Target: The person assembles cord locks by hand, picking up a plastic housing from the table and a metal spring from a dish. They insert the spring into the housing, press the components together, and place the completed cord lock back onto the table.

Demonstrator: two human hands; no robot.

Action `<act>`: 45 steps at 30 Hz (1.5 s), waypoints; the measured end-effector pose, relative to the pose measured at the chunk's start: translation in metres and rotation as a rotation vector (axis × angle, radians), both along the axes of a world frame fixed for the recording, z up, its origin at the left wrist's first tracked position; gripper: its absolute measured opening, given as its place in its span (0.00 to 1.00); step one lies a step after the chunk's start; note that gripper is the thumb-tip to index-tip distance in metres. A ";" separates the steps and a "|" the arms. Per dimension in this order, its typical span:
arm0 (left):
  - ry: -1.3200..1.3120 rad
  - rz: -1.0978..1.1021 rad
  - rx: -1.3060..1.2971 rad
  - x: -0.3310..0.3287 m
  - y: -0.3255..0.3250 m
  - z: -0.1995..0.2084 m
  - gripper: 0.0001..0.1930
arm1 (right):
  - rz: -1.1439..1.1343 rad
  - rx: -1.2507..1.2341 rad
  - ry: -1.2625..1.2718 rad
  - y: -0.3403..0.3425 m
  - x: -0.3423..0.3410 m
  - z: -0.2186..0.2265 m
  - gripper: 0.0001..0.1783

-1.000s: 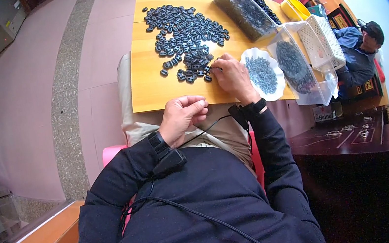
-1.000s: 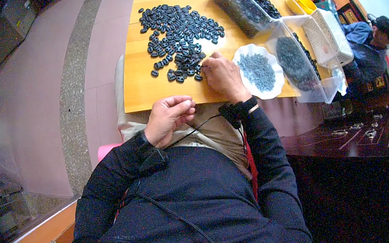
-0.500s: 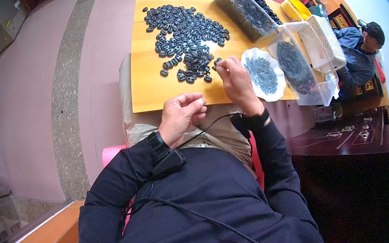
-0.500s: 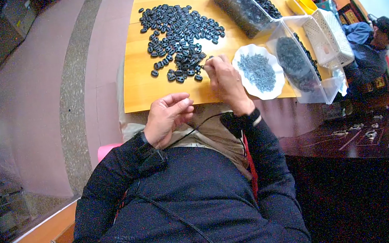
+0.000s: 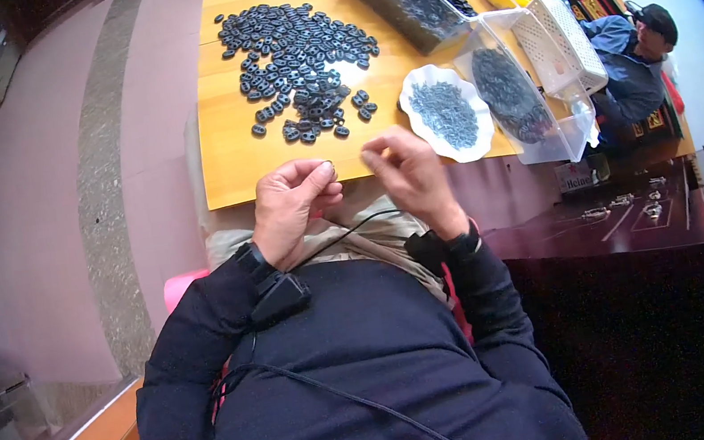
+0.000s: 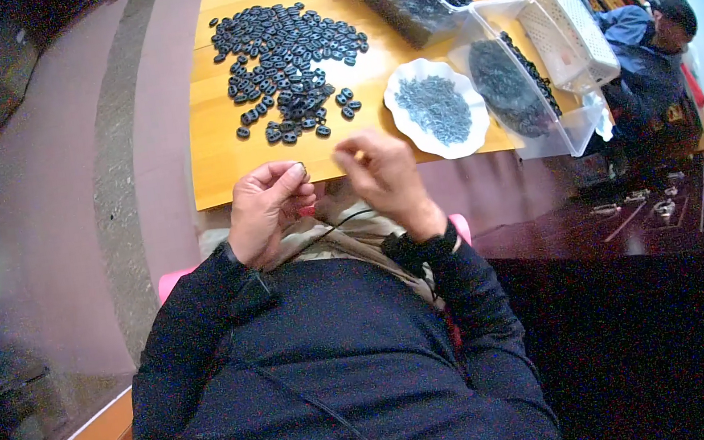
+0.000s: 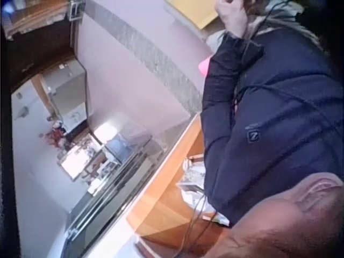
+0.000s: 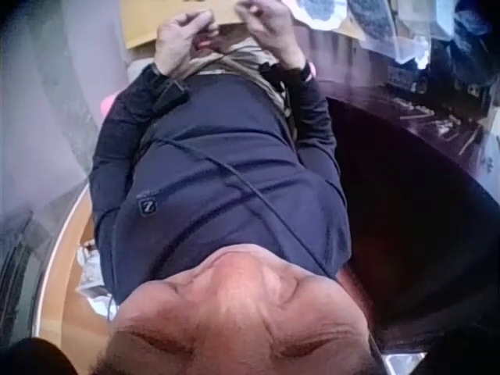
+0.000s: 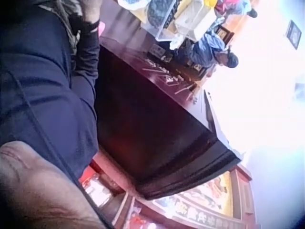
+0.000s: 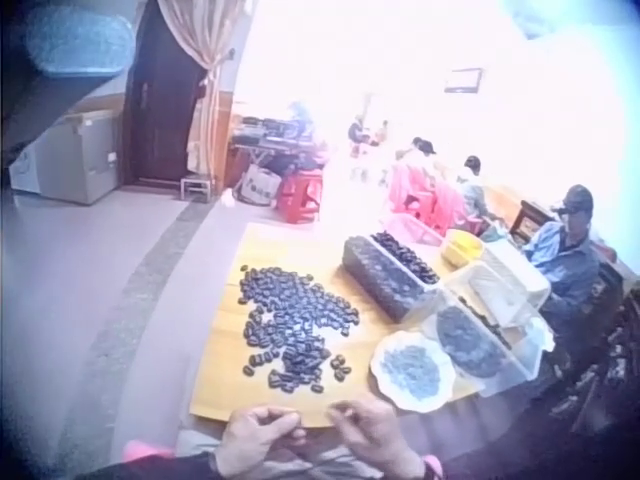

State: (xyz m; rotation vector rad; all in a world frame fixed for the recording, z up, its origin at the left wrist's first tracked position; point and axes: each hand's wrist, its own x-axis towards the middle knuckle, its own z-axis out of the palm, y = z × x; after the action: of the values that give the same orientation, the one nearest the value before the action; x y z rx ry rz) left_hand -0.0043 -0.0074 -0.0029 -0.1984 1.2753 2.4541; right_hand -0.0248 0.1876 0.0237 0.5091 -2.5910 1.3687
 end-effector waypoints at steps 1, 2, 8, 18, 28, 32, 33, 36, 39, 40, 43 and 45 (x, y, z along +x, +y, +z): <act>-0.002 -0.005 -0.025 0.001 0.000 0.002 0.07 | -0.058 0.103 0.148 0.016 -0.007 -0.001 0.02; -0.018 -0.013 -0.042 0.001 0.000 0.004 0.07 | -0.089 0.146 0.181 0.030 -0.010 0.007 0.02; -0.037 -0.044 0.008 0.002 0.005 -0.002 0.07 | -0.393 0.579 0.119 0.104 -0.027 0.019 0.09; -0.056 -0.036 0.046 0.001 0.003 -0.003 0.06 | -0.389 0.766 -0.040 0.117 -0.048 0.005 0.12; -0.074 -0.034 0.033 0.003 0.003 -0.002 0.06 | -0.396 0.678 0.156 0.125 -0.049 -0.002 0.12; -0.063 -0.049 0.024 0.003 0.002 -0.007 0.06 | -0.356 0.704 0.039 0.121 -0.049 0.003 0.11; -0.062 -0.048 0.024 0.003 0.002 -0.006 0.06 | -0.369 0.700 0.039 0.119 -0.049 0.004 0.11; -0.058 -0.052 0.018 0.003 0.002 -0.006 0.06 | -0.388 0.687 0.040 0.118 -0.051 -0.001 0.10; -0.073 -0.049 0.040 0.002 0.003 -0.005 0.06 | -0.385 0.673 0.067 0.120 -0.053 -0.005 0.11; -0.077 -0.047 0.040 0.002 0.002 -0.005 0.06 | -0.374 0.667 0.090 0.119 -0.053 -0.005 0.11; -0.088 -0.042 0.043 0.002 0.002 -0.004 0.05 | -0.365 0.641 0.095 0.117 -0.051 -0.004 0.12; -0.095 -0.040 0.046 0.001 0.002 -0.004 0.05 | -0.375 0.639 0.106 0.117 -0.052 -0.003 0.10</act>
State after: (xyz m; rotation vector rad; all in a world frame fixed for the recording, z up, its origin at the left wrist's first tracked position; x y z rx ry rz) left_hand -0.0034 -0.0056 -0.0070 -0.2713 1.1712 2.4078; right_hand -0.0765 0.3050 0.0211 0.1423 -2.8046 0.3780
